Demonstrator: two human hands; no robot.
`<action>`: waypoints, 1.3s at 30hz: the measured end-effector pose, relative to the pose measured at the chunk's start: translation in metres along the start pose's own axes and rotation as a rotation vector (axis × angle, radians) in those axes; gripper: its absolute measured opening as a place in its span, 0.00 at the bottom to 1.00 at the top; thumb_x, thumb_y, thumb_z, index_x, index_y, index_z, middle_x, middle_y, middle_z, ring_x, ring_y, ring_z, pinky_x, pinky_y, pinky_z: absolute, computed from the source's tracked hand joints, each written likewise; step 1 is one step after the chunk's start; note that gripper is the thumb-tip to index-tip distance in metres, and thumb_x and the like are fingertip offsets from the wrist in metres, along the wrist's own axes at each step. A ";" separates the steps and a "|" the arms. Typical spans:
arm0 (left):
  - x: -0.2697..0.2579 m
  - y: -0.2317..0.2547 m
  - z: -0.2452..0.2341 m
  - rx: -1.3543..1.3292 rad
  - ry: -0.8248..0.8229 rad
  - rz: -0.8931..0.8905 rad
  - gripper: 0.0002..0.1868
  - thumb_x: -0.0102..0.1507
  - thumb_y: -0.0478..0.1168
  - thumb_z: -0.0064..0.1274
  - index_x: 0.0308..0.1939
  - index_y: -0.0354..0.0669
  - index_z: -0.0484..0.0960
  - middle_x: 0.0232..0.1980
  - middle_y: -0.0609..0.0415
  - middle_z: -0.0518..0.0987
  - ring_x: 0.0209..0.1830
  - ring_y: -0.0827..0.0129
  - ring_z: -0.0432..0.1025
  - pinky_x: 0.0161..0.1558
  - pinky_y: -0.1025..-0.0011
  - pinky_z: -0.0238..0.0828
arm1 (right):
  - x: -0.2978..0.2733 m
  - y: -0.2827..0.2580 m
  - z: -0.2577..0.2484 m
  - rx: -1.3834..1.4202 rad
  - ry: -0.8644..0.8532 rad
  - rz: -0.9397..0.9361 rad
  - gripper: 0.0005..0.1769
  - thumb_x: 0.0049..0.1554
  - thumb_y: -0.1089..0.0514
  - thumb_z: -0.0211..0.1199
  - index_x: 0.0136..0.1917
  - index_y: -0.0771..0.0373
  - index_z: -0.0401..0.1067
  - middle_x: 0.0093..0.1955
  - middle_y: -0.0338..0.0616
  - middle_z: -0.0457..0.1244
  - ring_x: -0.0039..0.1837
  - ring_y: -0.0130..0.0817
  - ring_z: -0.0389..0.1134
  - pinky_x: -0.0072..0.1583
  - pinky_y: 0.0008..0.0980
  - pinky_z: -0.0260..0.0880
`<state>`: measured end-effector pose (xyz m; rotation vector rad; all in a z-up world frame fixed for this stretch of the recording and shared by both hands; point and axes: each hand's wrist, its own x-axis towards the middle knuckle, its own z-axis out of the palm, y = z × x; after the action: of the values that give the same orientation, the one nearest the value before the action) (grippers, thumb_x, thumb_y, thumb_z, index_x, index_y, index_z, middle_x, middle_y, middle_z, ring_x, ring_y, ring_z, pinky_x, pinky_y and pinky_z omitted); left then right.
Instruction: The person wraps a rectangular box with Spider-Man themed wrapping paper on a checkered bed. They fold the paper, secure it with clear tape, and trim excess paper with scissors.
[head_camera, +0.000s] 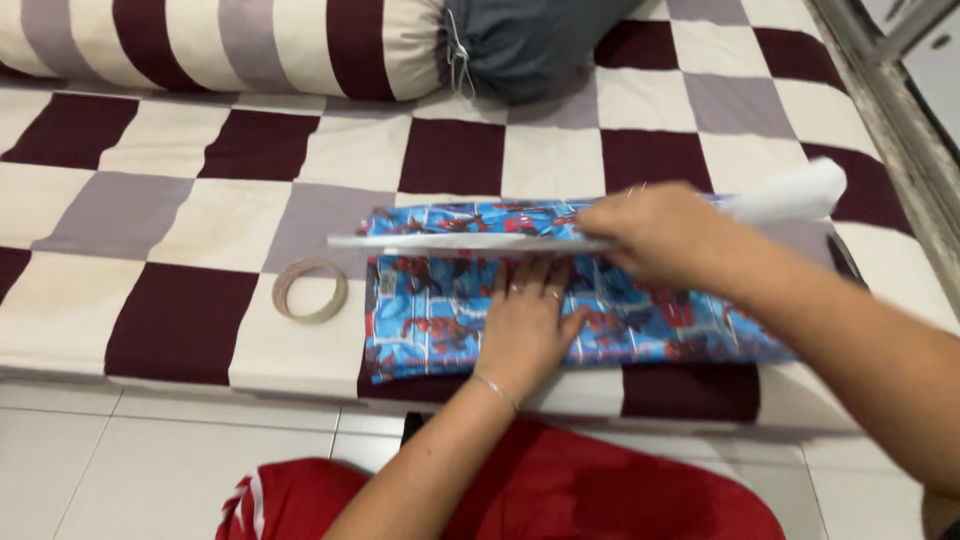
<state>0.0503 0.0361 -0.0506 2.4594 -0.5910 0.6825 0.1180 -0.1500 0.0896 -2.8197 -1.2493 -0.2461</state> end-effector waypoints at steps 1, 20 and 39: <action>-0.004 0.000 0.002 0.002 -0.011 -0.006 0.28 0.65 0.52 0.56 0.63 0.37 0.79 0.64 0.41 0.77 0.68 0.47 0.69 0.72 0.45 0.57 | -0.014 -0.013 0.013 0.020 0.038 -0.010 0.15 0.48 0.60 0.68 0.50 0.57 0.74 0.44 0.46 0.70 0.48 0.51 0.73 0.47 0.49 0.72; -0.039 -0.006 -0.049 0.029 -0.005 0.201 0.23 0.61 0.58 0.63 0.50 0.46 0.86 0.58 0.52 0.81 0.60 0.57 0.72 0.63 0.54 0.63 | -0.106 -0.023 0.071 0.069 0.377 -0.067 0.12 0.50 0.55 0.73 0.44 0.61 0.75 0.46 0.47 0.66 0.51 0.49 0.69 0.54 0.47 0.70; -0.085 -0.032 -0.052 0.211 0.137 0.264 0.22 0.65 0.50 0.63 0.61 0.50 0.85 0.68 0.52 0.81 0.70 0.55 0.72 0.69 0.55 0.65 | -0.218 -0.024 0.089 -0.026 0.477 0.287 0.25 0.53 0.64 0.72 0.64 0.63 0.77 0.68 0.48 0.68 0.73 0.52 0.68 0.72 0.46 0.69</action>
<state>-0.0173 0.1135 -0.0717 2.5223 -0.8359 1.0576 -0.0329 -0.2834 -0.0346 -2.6770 -0.7382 -0.8559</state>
